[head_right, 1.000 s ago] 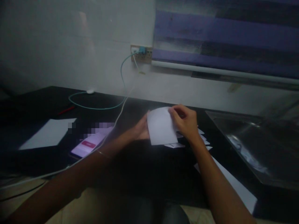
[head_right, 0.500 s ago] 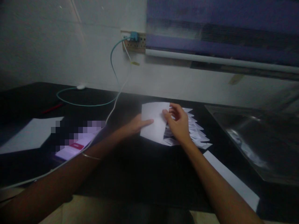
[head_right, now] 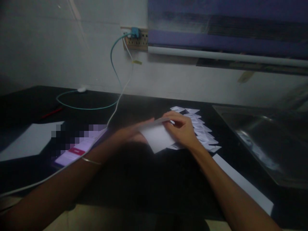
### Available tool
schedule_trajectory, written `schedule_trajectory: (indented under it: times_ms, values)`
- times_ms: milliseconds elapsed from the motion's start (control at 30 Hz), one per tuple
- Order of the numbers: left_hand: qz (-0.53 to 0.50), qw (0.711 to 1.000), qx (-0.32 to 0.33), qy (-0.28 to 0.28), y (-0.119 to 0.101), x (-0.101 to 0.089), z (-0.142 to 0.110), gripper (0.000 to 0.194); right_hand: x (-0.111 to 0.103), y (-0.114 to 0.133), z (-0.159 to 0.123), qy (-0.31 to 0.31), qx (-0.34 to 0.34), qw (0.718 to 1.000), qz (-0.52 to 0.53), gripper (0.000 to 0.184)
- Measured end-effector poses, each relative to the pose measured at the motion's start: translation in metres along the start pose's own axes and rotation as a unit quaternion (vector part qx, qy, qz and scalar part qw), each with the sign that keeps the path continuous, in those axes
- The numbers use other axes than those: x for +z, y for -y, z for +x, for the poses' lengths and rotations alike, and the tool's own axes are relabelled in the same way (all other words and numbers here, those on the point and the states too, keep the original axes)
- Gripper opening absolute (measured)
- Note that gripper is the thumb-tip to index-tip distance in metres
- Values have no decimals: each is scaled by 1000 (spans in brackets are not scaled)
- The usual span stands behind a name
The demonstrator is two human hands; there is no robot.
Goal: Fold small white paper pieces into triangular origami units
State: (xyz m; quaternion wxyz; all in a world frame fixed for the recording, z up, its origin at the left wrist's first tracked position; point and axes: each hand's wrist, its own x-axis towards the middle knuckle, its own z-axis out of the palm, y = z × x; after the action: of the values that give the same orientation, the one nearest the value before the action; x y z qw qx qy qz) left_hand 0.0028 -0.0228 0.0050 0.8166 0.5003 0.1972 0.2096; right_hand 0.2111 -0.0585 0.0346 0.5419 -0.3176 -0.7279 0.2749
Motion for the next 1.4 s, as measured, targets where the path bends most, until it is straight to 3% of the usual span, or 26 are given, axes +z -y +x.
schedule_trajectory:
  times_ms: [100,133,300,433,567,800,1400]
  values:
    - [34,995,-37,85,3,11,-1,65,4,-1,-2,-18,22,999,29,30]
    - [37,996,-28,81,3,14,-1,62,5,-3,-3,-31,40,998,42,36]
    - [15,987,124,-104,-1,22,2,51,4,-13,-1,-123,123,980,101,30]
    - [22,971,173,-162,-2,21,8,50,6,-9,-1,-108,137,982,75,38]
    - [76,968,168,-173,-1,20,10,42,11,-2,-5,-68,143,987,4,36]
    - [143,954,152,-214,-2,18,8,26,10,-2,-6,-106,118,986,-57,32]
    - [150,947,160,-233,-5,27,5,22,9,-7,-7,-102,130,986,-24,31]
